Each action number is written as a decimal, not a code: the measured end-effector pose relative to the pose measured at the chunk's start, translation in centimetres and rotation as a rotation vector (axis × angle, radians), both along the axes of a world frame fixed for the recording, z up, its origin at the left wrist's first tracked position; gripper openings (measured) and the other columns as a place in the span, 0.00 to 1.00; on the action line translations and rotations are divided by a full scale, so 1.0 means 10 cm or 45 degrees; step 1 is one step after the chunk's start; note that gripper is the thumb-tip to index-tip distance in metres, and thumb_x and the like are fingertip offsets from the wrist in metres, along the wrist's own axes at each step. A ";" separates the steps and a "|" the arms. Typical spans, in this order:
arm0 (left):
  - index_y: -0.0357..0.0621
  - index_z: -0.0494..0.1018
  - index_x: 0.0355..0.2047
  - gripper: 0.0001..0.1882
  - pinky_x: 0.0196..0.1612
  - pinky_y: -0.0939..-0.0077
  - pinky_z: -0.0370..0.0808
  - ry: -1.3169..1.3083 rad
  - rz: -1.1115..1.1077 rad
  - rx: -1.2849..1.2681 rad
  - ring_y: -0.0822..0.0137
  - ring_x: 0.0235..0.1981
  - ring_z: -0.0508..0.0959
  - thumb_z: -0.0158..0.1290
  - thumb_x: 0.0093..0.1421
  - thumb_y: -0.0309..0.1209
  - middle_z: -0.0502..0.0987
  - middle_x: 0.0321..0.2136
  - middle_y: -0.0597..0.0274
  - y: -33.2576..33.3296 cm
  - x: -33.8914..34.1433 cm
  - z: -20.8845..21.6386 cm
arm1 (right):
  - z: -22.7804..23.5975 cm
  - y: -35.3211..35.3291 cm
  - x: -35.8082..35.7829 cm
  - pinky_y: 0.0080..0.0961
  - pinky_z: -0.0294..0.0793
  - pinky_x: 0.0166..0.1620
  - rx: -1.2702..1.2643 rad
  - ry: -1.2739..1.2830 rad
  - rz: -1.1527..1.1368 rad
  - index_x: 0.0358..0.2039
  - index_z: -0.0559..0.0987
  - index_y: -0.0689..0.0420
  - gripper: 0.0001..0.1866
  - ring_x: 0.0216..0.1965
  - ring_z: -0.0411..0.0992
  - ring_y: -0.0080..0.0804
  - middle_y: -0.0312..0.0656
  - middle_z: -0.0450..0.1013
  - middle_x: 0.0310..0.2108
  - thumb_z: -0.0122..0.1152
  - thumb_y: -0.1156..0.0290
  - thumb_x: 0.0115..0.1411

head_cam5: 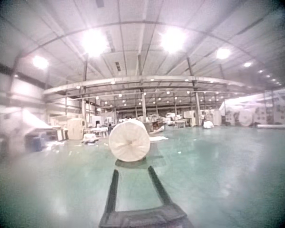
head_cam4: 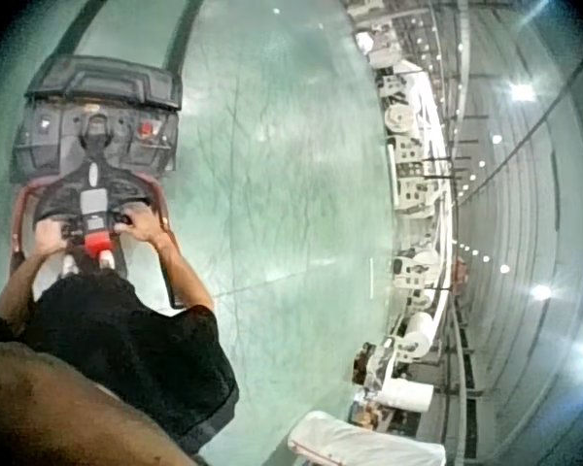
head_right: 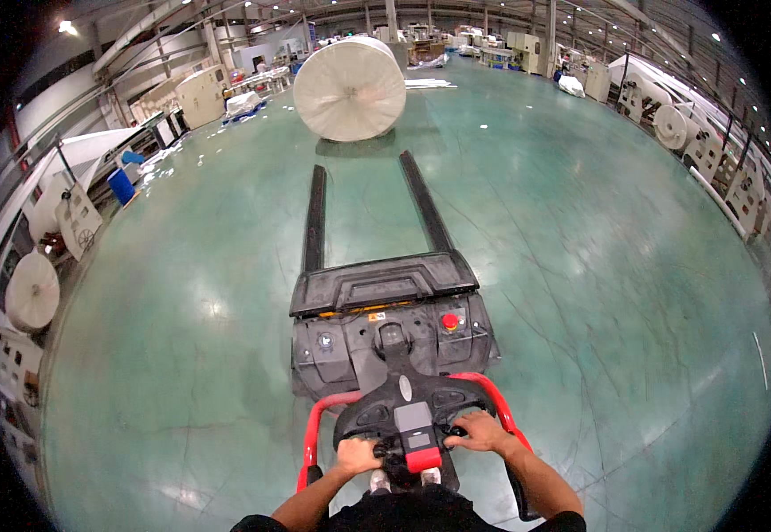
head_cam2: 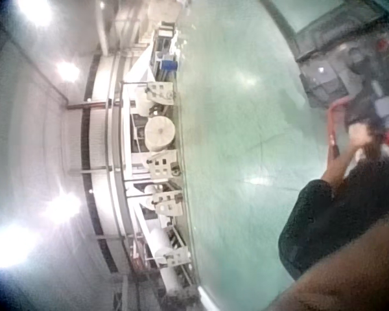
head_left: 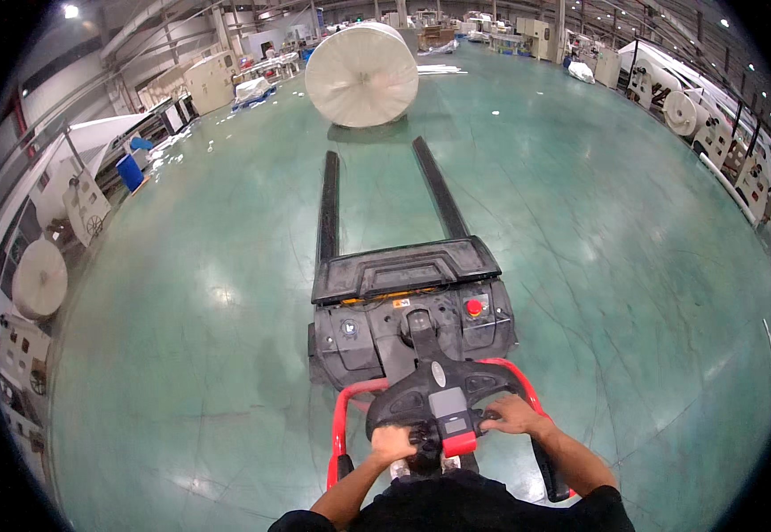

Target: The person operates a motorized pallet jack by hand, standing on its platform and using the handle controls to navigate through a warehouse containing large rolls of material.

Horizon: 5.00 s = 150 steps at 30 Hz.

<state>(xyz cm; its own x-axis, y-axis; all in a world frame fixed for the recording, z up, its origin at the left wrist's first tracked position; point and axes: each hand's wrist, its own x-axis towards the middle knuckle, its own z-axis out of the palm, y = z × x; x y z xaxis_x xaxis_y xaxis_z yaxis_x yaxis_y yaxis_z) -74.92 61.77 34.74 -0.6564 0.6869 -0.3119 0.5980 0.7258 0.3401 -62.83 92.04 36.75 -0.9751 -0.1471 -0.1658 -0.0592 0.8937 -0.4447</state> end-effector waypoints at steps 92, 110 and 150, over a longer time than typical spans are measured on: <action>0.53 0.80 0.31 0.24 0.37 0.59 0.76 0.315 0.114 0.072 0.52 0.32 0.80 0.55 0.40 0.55 0.79 0.25 0.50 -0.13 -0.44 -0.49 | -0.56 -0.52 -0.24 0.41 0.58 0.50 0.112 0.221 -0.337 0.36 0.75 0.55 0.27 0.45 0.67 0.46 0.48 0.72 0.38 0.40 0.44 0.61; 0.44 0.80 0.32 0.20 0.42 0.62 0.75 0.188 0.335 0.111 0.52 0.35 0.80 0.55 0.41 0.43 0.79 0.30 0.46 0.47 -0.07 -0.63 | -0.62 0.16 -0.34 0.37 0.60 0.49 0.115 0.355 -0.196 0.32 0.77 0.54 0.24 0.40 0.67 0.42 0.44 0.72 0.33 0.37 0.49 0.64; 0.69 0.78 0.40 0.26 0.36 0.66 0.77 0.312 -0.316 0.152 0.61 0.30 0.80 0.52 0.35 0.36 0.80 0.26 0.63 -0.72 -1.64 0.33 | 0.19 -1.44 -0.91 0.42 0.72 0.36 0.054 0.019 -0.521 0.33 0.81 0.49 0.33 0.32 0.75 0.48 0.50 0.76 0.27 0.34 0.38 0.60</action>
<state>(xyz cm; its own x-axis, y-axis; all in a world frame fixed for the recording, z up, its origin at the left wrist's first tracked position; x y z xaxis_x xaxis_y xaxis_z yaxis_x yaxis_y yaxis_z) -91.29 54.53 38.07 -0.5102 0.8568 -0.0740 0.8252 0.5120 0.2385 -71.89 77.59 38.62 -0.9540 0.2601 -0.1491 0.2989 0.8623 -0.4088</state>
